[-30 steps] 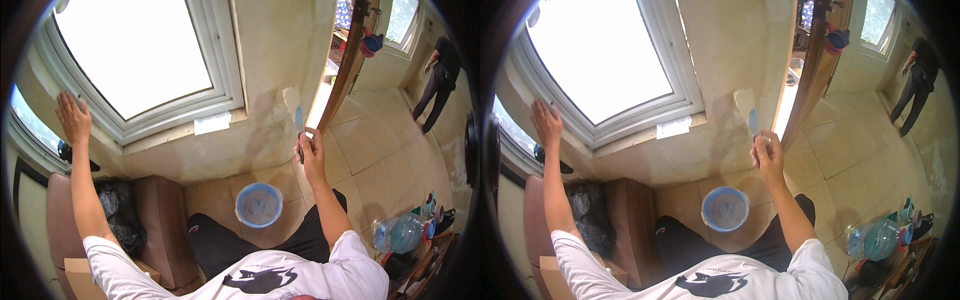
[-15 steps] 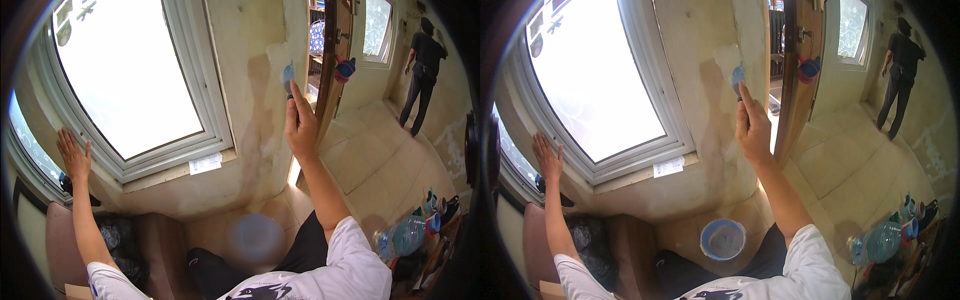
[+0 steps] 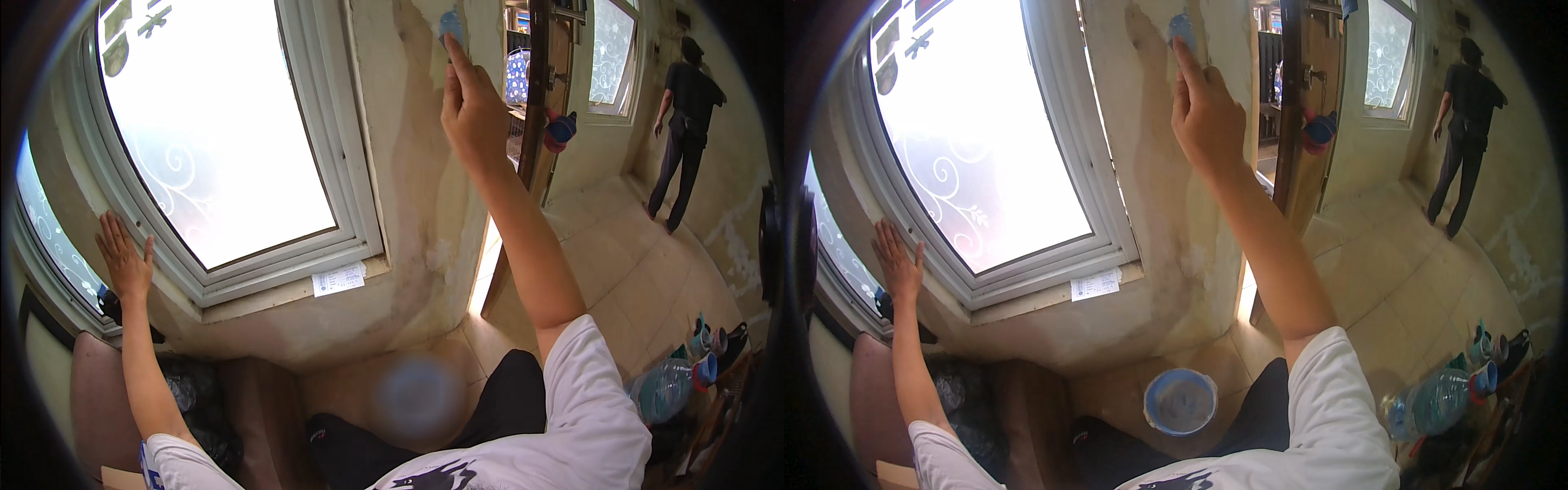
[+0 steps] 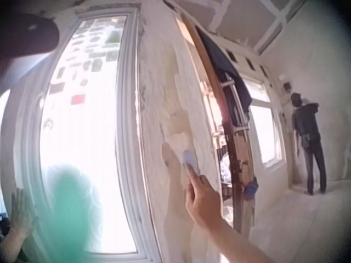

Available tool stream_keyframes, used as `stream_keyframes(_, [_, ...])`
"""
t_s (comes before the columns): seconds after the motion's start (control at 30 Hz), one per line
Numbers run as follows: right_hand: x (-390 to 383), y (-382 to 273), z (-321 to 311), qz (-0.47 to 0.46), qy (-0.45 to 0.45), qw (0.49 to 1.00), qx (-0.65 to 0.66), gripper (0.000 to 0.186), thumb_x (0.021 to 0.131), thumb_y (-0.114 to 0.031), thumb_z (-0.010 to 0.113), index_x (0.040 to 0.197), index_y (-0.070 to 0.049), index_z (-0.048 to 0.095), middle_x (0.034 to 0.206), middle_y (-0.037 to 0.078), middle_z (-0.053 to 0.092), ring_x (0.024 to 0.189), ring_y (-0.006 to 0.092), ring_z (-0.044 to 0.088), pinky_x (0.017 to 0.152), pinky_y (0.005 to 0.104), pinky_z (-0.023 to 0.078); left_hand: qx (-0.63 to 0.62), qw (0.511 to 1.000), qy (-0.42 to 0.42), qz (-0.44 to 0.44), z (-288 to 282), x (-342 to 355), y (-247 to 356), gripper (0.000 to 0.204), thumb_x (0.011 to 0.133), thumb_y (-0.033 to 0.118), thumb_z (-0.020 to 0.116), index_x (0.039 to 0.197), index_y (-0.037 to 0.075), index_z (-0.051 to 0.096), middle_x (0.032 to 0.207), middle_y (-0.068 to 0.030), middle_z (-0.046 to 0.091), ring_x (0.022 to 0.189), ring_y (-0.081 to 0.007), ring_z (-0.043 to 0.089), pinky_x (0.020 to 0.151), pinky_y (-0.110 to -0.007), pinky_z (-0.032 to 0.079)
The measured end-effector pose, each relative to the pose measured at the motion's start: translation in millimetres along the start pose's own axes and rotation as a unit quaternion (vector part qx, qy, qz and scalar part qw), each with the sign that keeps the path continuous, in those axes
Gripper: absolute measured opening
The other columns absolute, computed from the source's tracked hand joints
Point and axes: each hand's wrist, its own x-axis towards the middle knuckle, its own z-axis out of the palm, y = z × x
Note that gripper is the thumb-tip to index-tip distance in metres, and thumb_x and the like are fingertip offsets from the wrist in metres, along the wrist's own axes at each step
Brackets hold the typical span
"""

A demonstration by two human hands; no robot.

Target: The person patches a wall near a window by applying compound with a putty knife and smoothing it over the damaged area.

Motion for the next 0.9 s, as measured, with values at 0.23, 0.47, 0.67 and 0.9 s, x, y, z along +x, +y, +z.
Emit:
stream_keyframes(0.23, [3,-8,8,0.033,-0.08,0.991,-0.098,0.045,0.097,-0.021,0.059,0.142,-0.023,0.055,0.079,0.01,0.064,0.058,0.0311,0.065,0.052,0.0408,0.054,-0.14,0.887,0.43,0.096,81,26,-21,0.079,0.104,0.057,0.03,0.156,-0.002,0.022,0.167,-0.0107,0.01,0.155,-0.0225,0.002,0.126,-0.05,0.012])
stream_keyframes(0.47, [-31,3,-13,0.043,-0.138,0.984,-0.106,0.052,0.095,-0.019,0.06,0.146,-0.026,0.05,0.084,0.012,0.066,0.063,0.0343,0.067,0.054,0.0437,0.055,-0.147,0.885,0.431,0.094,81,28,-15,0.077,0.104,0.056,0.03,0.157,-0.001,0.022,0.167,-0.0103,0.011,0.155,-0.0222,0.002,0.125,-0.051,0.012])
stream_keyframes(0.67, [-57,0,-32,0.03,-0.067,0.997,-0.008,0.052,0.097,-0.016,0.059,0.147,-0.024,0.049,0.082,0.012,0.064,0.067,0.0326,0.067,0.056,0.0426,0.055,-0.156,0.879,0.443,0.087,81,27,-23,0.078,0.104,0.057,0.027,0.157,0.0,0.02,0.167,-0.0101,0.01,0.155,-0.0217,0.001,0.126,-0.051,0.01])
stream_keyframes(0.9, [61,15,6,-0.019,0.0,0.997,-0.074,0.044,0.097,-0.02,0.058,0.141,-0.023,0.054,0.079,0.013,0.063,0.066,0.033,0.065,0.059,0.0438,0.055,-0.025,1.0,0.017,0.002,10,6,-12,0.077,0.104,0.056,0.028,0.157,0.0,0.02,0.168,-0.0098,0.007,0.155,-0.0219,0.0,0.126,-0.05,0.009])
